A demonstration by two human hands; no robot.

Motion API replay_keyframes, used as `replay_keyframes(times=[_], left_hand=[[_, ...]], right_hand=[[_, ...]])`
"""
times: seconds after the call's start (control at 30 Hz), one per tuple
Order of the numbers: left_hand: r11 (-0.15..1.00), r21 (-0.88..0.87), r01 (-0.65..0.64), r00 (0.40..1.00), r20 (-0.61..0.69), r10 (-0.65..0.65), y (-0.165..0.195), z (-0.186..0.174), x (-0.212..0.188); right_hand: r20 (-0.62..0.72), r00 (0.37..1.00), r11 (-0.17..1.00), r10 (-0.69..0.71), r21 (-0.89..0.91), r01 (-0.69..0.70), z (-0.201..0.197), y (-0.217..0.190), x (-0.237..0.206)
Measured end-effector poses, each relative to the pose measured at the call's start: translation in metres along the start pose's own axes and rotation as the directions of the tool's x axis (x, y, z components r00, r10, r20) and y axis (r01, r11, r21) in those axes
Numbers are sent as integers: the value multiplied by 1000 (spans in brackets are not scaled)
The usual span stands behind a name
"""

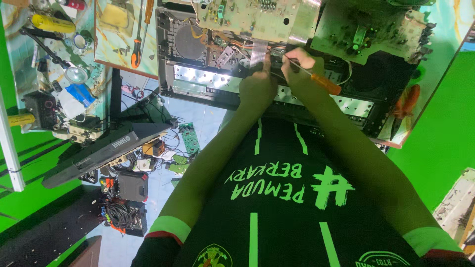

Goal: The person is repairing an electronic keyboard by reconnecting ribbon cables to a circuit board and using a screwdriver to secure components inside the casing.

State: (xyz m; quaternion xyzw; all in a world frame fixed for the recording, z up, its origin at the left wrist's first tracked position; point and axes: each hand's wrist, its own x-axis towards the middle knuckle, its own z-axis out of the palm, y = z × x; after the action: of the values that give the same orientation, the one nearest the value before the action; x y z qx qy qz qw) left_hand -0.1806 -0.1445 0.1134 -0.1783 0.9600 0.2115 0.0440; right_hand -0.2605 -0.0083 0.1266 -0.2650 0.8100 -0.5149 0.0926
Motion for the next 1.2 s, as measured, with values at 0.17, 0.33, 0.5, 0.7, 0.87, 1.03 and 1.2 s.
replay_keyframes(times=[0.17, 0.33, 0.5, 0.7, 0.87, 1.03, 1.2], left_hand=[[999, 46, -29, 1000, 0, 29, -1, 0, -2], [999, 33, -38, 999, 2, 38, -3, -1, -1], [999, 25, -25, 999, 29, 25, -3, -2, 0], [1000, 10, -13, 1000, 21, 13, -1, -4, 0], [1000, 4, -8, 999, 53, 7, 0, -6, 1], [998, -3, -58, 998, -17, 58, -5, -4, -1], [969, -158, -191, 964, -215, 155, -14, -1, -8]], right_hand=[[10, 999, 999, -30, -16, 31, 2, 3, -1], [-11, 996, 996, -87, -1, 87, -1, -5, 0], [0, 993, 991, -121, -55, 121, -4, -10, 2], [78, 996, 999, 38, 5, -38, -3, -6, 9], [89, 988, 992, -125, 37, 122, -7, -4, 9], [159, 977, 984, -144, -86, 159, -5, -4, 17], [251, 957, 968, -144, -165, 189, -13, -1, 21]])
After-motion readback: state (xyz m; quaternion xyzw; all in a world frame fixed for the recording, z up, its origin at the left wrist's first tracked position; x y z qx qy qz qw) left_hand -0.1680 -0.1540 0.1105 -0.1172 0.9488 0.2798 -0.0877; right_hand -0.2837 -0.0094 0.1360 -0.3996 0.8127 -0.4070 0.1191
